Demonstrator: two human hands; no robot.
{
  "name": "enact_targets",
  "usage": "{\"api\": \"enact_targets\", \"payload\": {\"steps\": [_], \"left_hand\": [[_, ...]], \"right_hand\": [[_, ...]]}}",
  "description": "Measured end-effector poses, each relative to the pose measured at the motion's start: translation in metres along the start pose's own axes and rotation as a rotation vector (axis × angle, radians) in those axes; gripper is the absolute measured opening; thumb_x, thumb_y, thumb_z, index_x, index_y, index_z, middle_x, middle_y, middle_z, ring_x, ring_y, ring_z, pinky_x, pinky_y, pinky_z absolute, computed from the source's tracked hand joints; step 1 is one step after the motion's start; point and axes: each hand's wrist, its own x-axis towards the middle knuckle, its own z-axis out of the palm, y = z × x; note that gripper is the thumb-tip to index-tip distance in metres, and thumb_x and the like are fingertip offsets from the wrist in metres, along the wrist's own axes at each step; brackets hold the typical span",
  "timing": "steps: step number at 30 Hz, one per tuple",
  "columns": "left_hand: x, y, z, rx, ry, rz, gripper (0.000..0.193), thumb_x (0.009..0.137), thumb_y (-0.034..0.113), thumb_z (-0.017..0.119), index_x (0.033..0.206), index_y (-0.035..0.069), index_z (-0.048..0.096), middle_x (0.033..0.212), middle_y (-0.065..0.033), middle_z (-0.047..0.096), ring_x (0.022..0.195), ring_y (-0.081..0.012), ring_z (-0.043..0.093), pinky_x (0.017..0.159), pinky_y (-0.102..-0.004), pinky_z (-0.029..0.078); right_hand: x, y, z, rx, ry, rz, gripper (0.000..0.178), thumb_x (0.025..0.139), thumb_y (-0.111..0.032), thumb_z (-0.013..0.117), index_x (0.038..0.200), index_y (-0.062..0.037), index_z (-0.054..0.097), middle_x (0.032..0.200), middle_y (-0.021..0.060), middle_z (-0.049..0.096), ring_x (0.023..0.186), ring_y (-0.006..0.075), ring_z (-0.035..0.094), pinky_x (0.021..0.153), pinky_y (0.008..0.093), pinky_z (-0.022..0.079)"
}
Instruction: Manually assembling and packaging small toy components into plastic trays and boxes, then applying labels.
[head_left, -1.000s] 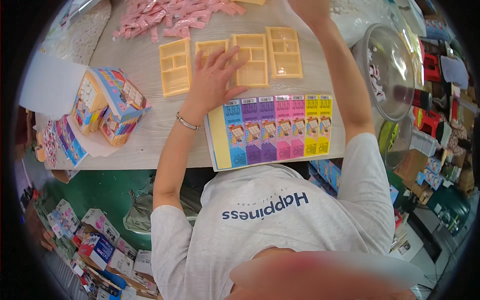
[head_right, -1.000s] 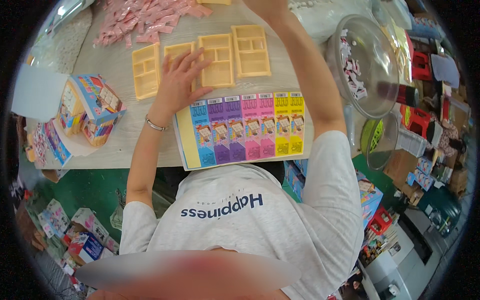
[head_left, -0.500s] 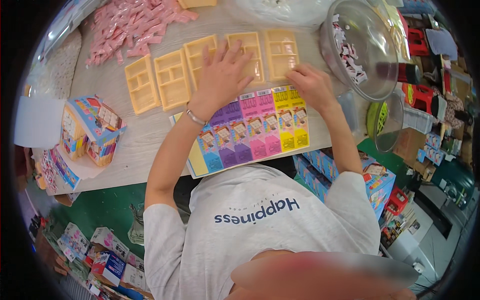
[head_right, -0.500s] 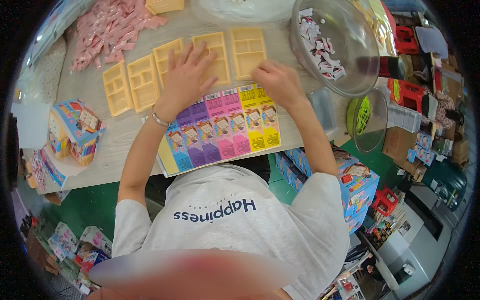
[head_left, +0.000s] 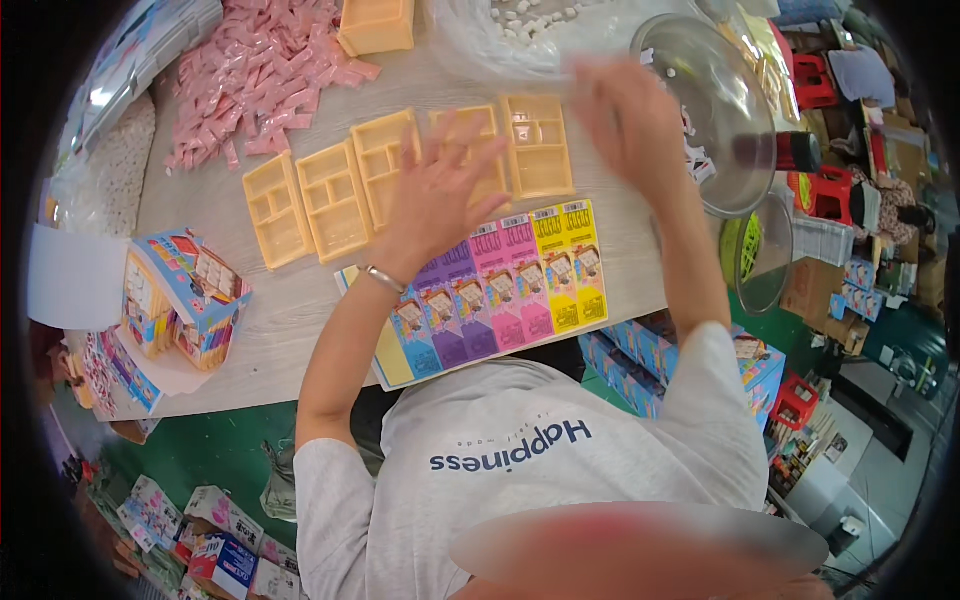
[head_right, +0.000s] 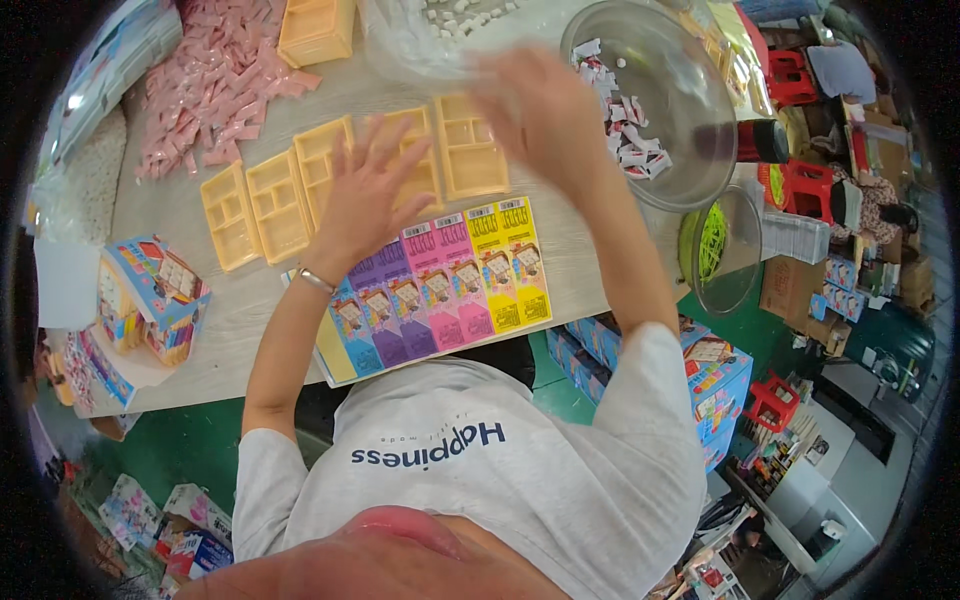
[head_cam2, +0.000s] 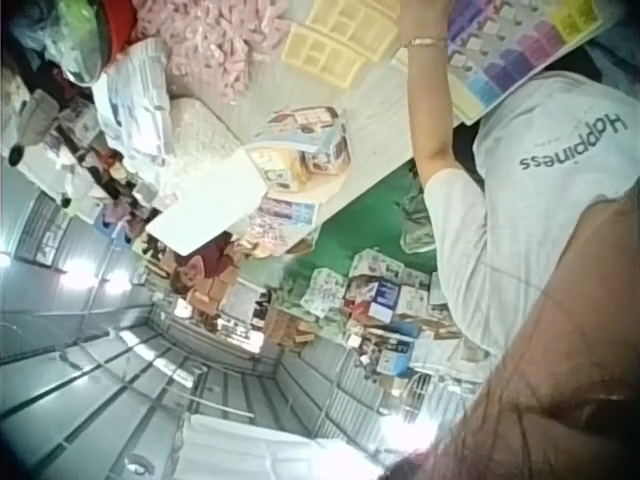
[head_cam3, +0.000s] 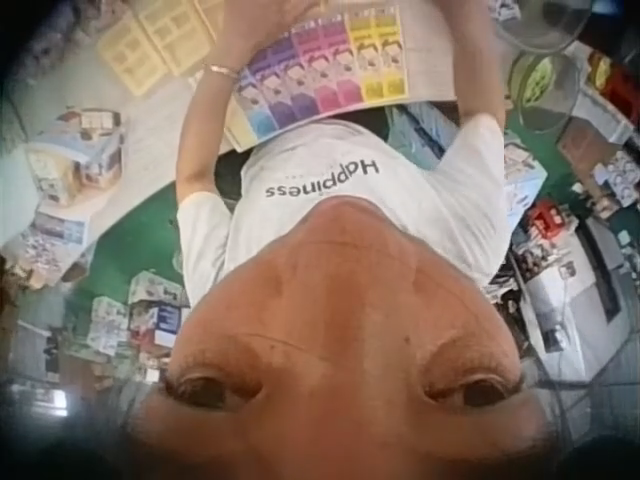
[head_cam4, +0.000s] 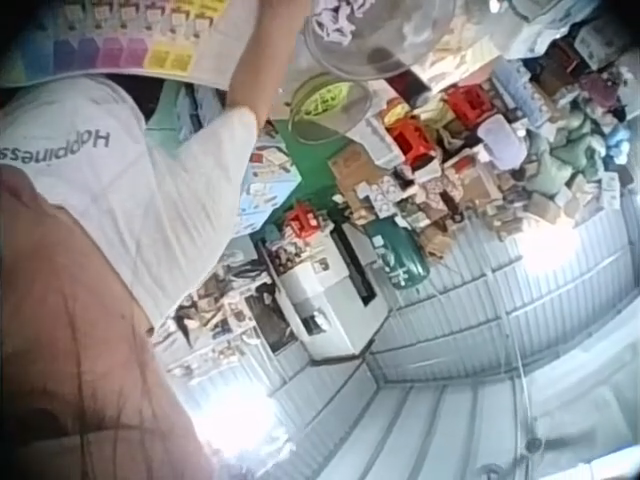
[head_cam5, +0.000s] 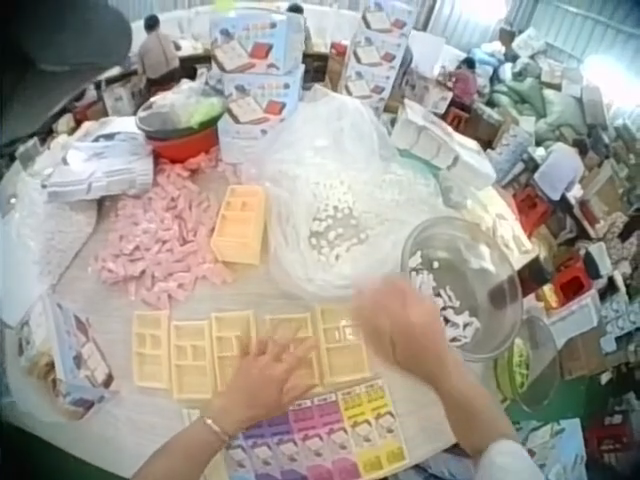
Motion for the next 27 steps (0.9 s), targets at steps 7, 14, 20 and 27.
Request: {"api": "enact_targets", "payload": {"steps": [7, 14, 20, 27], "left_hand": [[0.033, 0.031, 0.029, 0.079, -0.107, -0.035, 0.068, 0.087, 0.052, 0.064, 0.147, 0.026, 0.047, 0.159, -0.0065, 0.033, 0.150, -0.0323, 0.021, 0.117, -0.0659, 0.007], [0.022, 0.027, 0.024, -0.023, -0.118, -0.130, 0.068, 0.087, 0.049, 0.064, 0.147, 0.022, 0.046, 0.158, -0.0098, 0.033, 0.150, -0.0335, 0.021, 0.116, -0.0675, 0.009], [-0.001, 0.017, -0.062, -0.197, -0.035, -0.122, 0.062, 0.086, 0.038, 0.070, 0.140, 0.014, 0.052, 0.138, -0.0110, 0.055, 0.129, -0.0309, 0.048, 0.111, -0.0585, 0.028], [-0.092, 0.012, -0.191, -1.032, 0.578, -0.005, 0.029, 0.069, 0.016, 0.082, 0.093, 0.004, 0.074, 0.088, -0.0081, 0.070, 0.075, -0.0220, 0.064, 0.062, -0.0348, 0.046]], "right_hand": [[0.125, 0.253, 0.164, -0.404, -0.371, 0.640, 0.034, 0.088, -0.023, 0.057, 0.108, 0.0026, 0.067, 0.116, 0.0272, 0.065, 0.105, 0.0438, 0.063, 0.089, 0.0473, 0.051], [0.141, 0.239, 0.207, -0.530, -0.198, 0.619, 0.061, 0.092, -0.042, 0.058, 0.128, 0.0082, 0.053, 0.136, 0.0287, 0.054, 0.137, 0.0390, 0.042, 0.110, 0.0458, 0.038], [0.144, 0.166, 0.155, -0.417, -0.208, 0.693, 0.058, 0.096, -0.047, 0.054, 0.115, 0.0065, 0.063, 0.118, 0.0275, 0.065, 0.113, 0.0428, 0.061, 0.097, 0.0488, 0.048], [0.111, 0.208, 0.121, -0.562, -0.228, 0.616, 0.055, 0.094, -0.051, 0.056, 0.108, 0.0011, 0.068, 0.110, 0.0249, 0.068, 0.104, 0.0418, 0.065, 0.092, 0.0502, 0.050]]}}
